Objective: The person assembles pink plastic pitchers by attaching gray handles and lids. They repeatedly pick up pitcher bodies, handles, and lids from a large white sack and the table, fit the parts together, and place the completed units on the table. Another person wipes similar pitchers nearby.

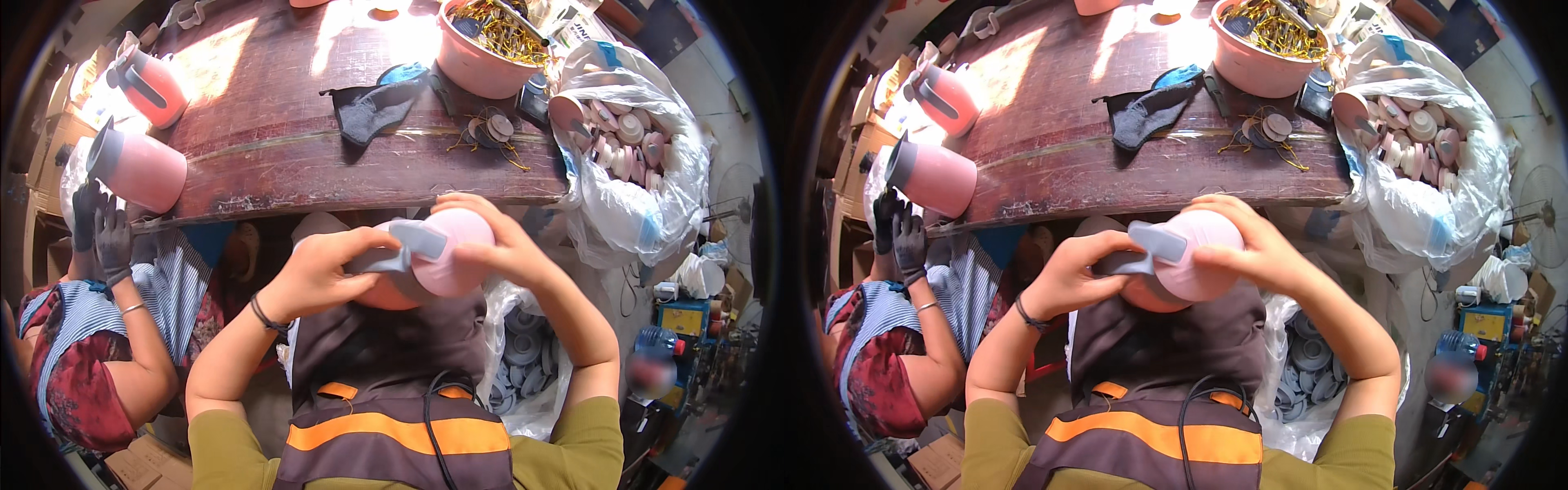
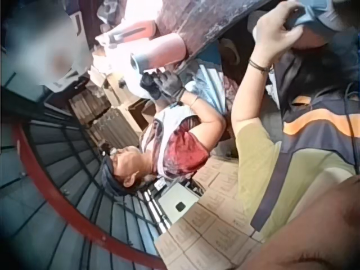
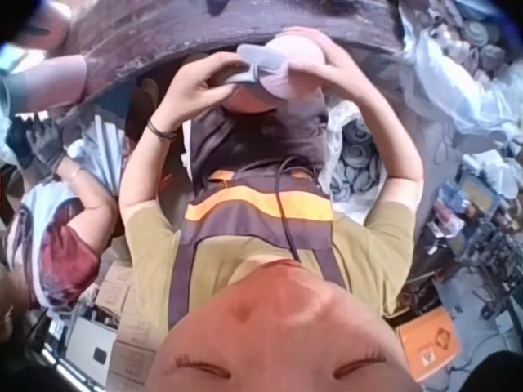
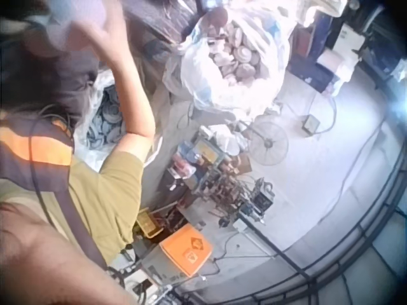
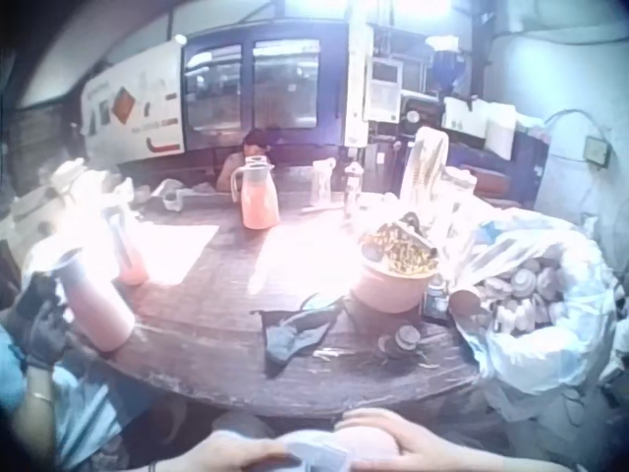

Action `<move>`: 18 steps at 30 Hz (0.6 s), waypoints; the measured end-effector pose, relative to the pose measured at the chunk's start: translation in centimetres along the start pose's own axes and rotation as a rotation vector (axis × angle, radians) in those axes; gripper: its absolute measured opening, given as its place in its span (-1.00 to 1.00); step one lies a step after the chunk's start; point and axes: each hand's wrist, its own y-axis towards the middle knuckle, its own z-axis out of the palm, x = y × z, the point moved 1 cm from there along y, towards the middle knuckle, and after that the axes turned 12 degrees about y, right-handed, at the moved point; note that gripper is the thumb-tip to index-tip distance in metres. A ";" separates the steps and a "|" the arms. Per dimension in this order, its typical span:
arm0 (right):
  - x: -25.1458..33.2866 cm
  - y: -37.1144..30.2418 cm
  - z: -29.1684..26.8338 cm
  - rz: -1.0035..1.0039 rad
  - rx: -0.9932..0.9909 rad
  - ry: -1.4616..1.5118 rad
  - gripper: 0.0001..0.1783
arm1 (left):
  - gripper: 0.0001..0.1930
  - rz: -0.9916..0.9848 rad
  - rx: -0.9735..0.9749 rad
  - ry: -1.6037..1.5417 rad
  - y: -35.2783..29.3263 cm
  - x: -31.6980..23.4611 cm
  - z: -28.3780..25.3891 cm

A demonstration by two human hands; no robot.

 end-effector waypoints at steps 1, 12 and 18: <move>0.7 -0.3 0.6 -0.013 -0.009 -0.120 -0.35 | -0.57 -0.038 -0.006 -0.028 0.1 -0.3 0.5; -0.4 -2.0 4.4 -0.614 -0.081 -0.584 -0.28 | -0.71 -0.005 0.042 -0.133 -0.2 2.5 2.0; -3.9 -1.7 4.6 -0.099 -0.471 -0.321 -0.38 | -0.66 -0.104 -0.006 0.202 -1.7 -3.9 8.3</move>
